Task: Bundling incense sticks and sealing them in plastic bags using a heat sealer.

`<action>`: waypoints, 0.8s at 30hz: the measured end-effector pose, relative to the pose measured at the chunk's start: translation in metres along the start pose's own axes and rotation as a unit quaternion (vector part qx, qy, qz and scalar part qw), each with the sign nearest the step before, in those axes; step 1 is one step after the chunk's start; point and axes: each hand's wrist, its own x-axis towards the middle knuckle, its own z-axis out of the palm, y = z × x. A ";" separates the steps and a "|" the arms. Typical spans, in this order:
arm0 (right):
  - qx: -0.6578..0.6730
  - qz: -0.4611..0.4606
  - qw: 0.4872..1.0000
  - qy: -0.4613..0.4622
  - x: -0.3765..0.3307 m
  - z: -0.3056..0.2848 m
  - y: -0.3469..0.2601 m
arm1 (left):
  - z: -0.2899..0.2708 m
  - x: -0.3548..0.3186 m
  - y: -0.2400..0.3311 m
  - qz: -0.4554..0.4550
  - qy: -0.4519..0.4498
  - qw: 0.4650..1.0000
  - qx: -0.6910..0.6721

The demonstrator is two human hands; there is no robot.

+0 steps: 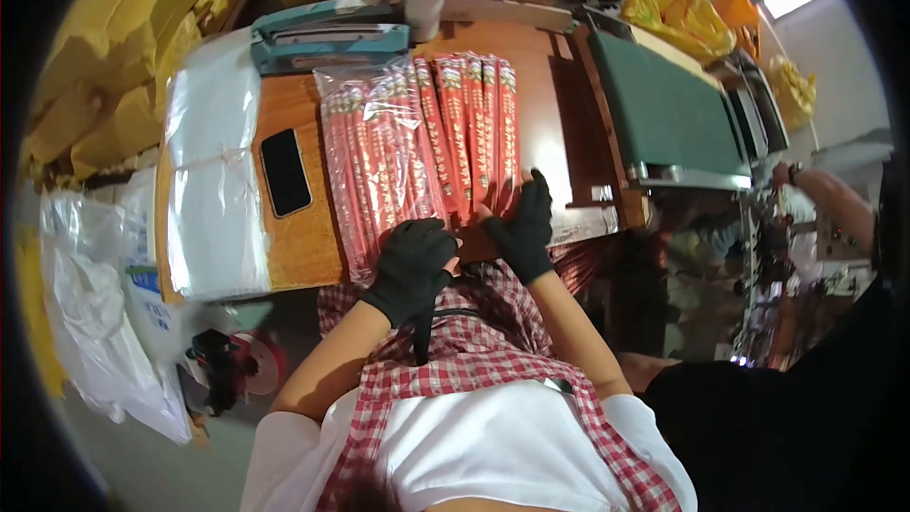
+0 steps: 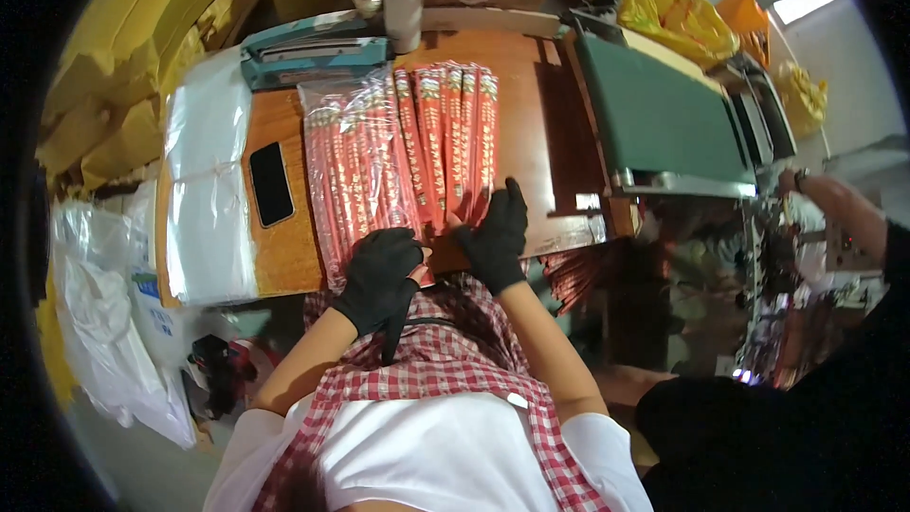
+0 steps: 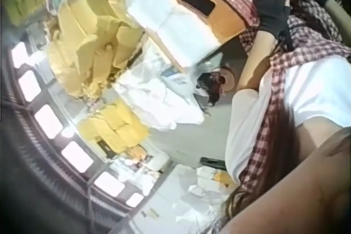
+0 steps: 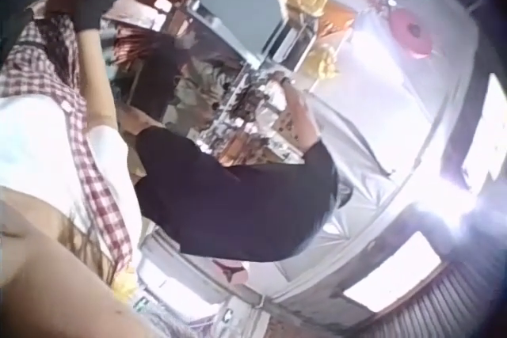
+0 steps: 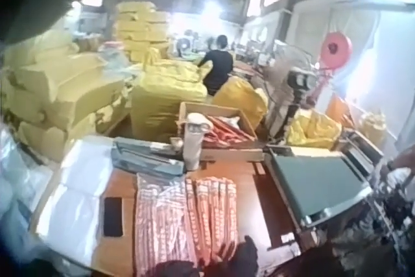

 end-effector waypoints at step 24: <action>-0.115 0.226 0.955 -0.157 0.101 0.087 -0.039 | -0.015 -0.048 -0.092 -0.056 0.001 0.996 0.073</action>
